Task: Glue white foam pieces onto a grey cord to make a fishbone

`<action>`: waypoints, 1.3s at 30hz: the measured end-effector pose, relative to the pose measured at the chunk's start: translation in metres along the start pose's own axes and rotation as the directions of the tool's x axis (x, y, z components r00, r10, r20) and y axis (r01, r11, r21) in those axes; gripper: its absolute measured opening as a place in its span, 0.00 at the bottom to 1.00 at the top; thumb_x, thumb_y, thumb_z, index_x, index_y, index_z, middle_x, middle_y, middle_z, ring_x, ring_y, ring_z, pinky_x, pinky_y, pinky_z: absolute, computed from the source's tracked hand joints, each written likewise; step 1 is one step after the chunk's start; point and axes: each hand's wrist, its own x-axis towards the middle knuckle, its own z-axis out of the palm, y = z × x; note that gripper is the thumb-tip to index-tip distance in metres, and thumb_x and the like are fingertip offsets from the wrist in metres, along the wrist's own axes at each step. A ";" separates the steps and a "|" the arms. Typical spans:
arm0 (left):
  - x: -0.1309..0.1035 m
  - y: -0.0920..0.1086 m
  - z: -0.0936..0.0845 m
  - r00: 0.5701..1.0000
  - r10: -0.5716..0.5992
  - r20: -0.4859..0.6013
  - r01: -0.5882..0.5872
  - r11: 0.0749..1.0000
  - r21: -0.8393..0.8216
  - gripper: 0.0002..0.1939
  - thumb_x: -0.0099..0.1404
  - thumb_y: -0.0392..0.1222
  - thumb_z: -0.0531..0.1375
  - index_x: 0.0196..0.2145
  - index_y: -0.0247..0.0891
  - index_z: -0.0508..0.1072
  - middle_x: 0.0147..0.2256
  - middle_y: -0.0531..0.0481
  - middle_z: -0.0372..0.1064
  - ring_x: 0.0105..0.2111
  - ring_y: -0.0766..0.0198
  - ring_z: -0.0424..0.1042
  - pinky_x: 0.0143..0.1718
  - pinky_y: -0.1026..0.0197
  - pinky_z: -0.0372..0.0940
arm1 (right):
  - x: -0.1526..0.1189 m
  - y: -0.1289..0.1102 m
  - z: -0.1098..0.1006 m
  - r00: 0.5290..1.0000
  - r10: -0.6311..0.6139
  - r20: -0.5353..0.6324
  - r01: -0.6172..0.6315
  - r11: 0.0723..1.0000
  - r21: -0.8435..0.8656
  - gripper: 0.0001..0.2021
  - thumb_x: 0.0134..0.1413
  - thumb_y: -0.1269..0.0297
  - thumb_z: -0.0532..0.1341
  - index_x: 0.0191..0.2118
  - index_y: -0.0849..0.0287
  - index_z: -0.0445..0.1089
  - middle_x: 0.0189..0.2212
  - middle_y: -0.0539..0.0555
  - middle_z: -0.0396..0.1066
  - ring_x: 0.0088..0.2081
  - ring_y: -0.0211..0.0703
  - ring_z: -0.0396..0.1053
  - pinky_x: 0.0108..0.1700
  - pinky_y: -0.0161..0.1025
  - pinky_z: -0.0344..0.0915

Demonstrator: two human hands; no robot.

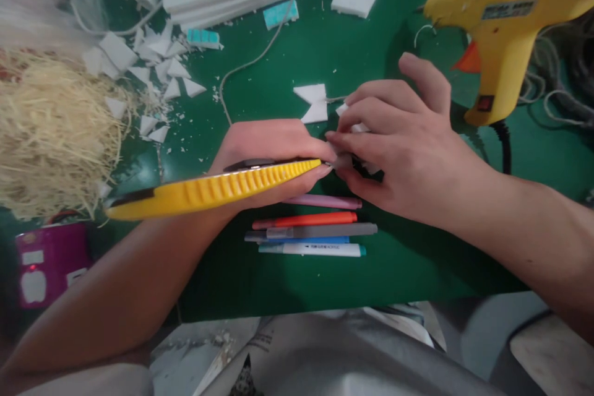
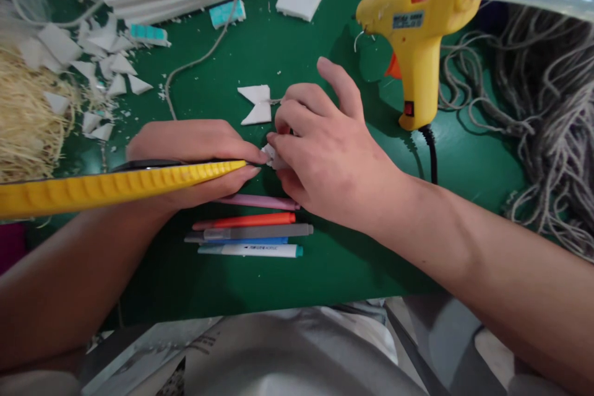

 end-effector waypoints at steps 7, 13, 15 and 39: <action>0.001 -0.003 -0.011 0.994 0.073 -0.079 -0.079 0.994 -0.074 0.13 0.80 0.49 0.63 0.42 0.48 0.89 0.38 0.56 0.88 0.36 0.63 0.86 0.42 0.66 0.76 | 0.001 -0.002 0.000 1.000 -0.001 0.003 0.001 1.000 0.020 0.13 0.75 0.66 0.60 0.42 0.55 0.84 0.45 0.60 0.86 0.62 0.65 0.83 0.78 0.77 0.65; -0.003 0.001 -0.015 0.990 0.039 -0.138 -0.056 0.991 -0.119 0.08 0.78 0.44 0.66 0.42 0.46 0.87 0.40 0.55 0.89 0.38 0.63 0.86 0.44 0.64 0.77 | 0.000 0.001 0.000 0.999 0.010 -0.033 -0.009 1.000 0.014 0.13 0.74 0.67 0.61 0.43 0.56 0.85 0.45 0.60 0.86 0.61 0.63 0.83 0.78 0.74 0.66; -0.004 0.001 -0.015 0.986 0.045 -0.159 -0.066 0.990 -0.127 0.08 0.79 0.44 0.66 0.42 0.46 0.87 0.41 0.54 0.89 0.38 0.63 0.86 0.44 0.63 0.78 | 0.000 0.004 -0.002 0.999 -0.034 0.027 0.033 0.998 0.052 0.13 0.73 0.67 0.61 0.46 0.56 0.85 0.48 0.60 0.86 0.62 0.65 0.82 0.78 0.76 0.65; -0.014 0.007 -0.009 0.898 0.132 -0.420 -0.120 0.991 0.057 0.11 0.82 0.42 0.60 0.46 0.48 0.84 0.34 0.59 0.86 0.30 0.66 0.83 0.37 0.63 0.79 | -0.001 0.008 -0.007 0.996 0.082 0.036 -0.088 0.971 0.222 0.10 0.69 0.58 0.65 0.51 0.52 0.79 0.47 0.57 0.83 0.52 0.58 0.80 0.54 0.57 0.73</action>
